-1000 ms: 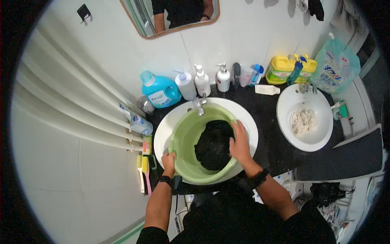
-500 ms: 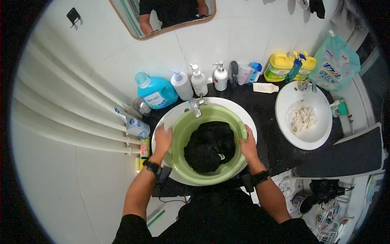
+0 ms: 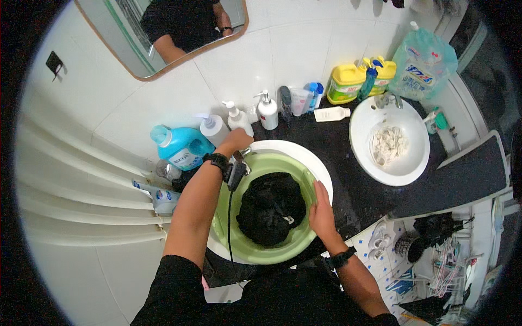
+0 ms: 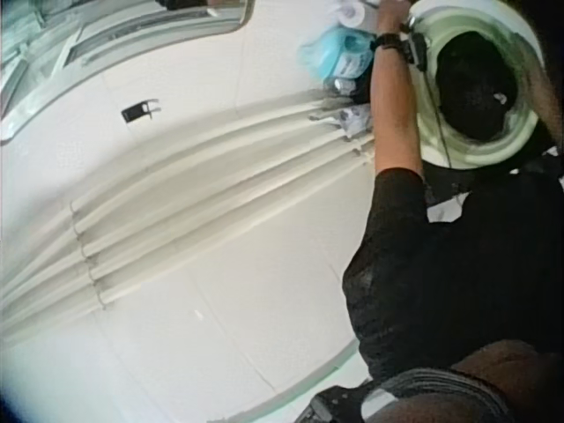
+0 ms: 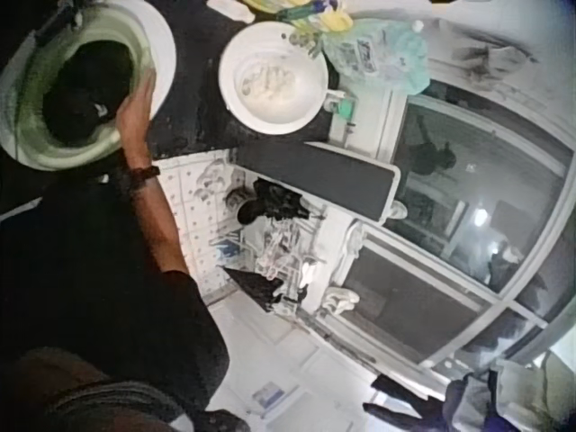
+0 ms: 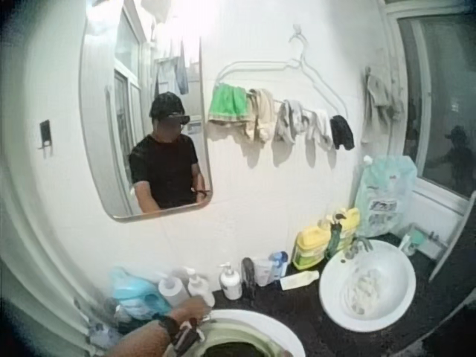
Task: The person washes clothes in a basin within a bathroom sink. They place black fabric into a green basin, fill it with water from the faucet, and add detergent from a large refill bag. The person then scrubs and rinses the black clothing items by hand in the soapy water.
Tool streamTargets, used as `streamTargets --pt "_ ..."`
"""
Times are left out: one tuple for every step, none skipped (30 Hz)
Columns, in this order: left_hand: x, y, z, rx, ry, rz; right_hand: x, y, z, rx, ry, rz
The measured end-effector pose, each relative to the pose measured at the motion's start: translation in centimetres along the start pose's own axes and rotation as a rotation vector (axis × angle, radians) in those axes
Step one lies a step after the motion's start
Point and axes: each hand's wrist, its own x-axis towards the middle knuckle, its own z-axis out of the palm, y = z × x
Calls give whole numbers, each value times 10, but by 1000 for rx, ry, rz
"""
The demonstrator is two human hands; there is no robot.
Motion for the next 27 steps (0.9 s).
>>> streamTargets --pt "4 -5 0 -67 -75 4 0 0 2 6 10 -8" --pt "0 -10 0 -63 -78 -4 2 -3 4 14 5 -8" --pt "-5 -15 1 -142 -141 10 3 -6 4 18 -5 -13" --pt "-10 -20 2 -223 -203 21 2 -9 6 23 -17 -20" --pt "-34 53 -25 -86 -273 6 2 8 0 8 28 44" --pt "-52 66 -38 -85 -266 -3 3 7 1 14 25 34" --pt "-63 73 -43 -34 -226 -29 3 8 3 13 32 10" --pt "-70 75 -44 15 -188 -54 3 9 4 10 38 -13" --pt "-71 74 -45 62 -251 -26 3 12 6 11 33 -15" --pt "-69 72 -41 60 -252 -28 4 15 7 19 30 -13" --pt "-67 71 -35 69 -235 -48 5 19 8 28 27 -12" --pt "-66 69 -31 78 -217 -67 7 24 8 27 25 -14" --pt "-63 66 -29 77 -217 -69 10 30 8 78 29 -9" --pt "-62 66 -28 48 -234 -86 11 34 8 128 34 1" --pt "-64 66 -28 20 -250 -105 10 37 8 123 34 -4" --pt "-62 54 -22 21 -250 -109 8 38 9 126 32 -5" --pt "-60 22 -11 -82 -115 26 9 33 12 153 13 12" --pt "-63 -14 -3 -179 29 152 11 27 18 184 -13 20" --pt "-81 -39 21 -257 501 159 12 23 19 193 -20 8" --pt "-100 -15 14 -258 574 57 10 32 13 186 -3 112" --pt "-140 45 -13 -731 489 -204 7 46 4 182 23 230" --pt "-167 32 -4 -404 440 -293 7 43 7 192 11 215" --pt "-187 16 6 -83 372 -367 9 45 9 224 -4 233" --pt "-201 -3 25 -103 280 -433 10 44 10 255 -22 252" --pt "-211 -19 51 -135 189 -486 10 36 6 246 -20 244" --pt "-221 -35 79 -332 229 -419 15 22 4 366 -60 349" --pt "-230 -43 99 -529 265 -344 14 12 3 483 -98 458"
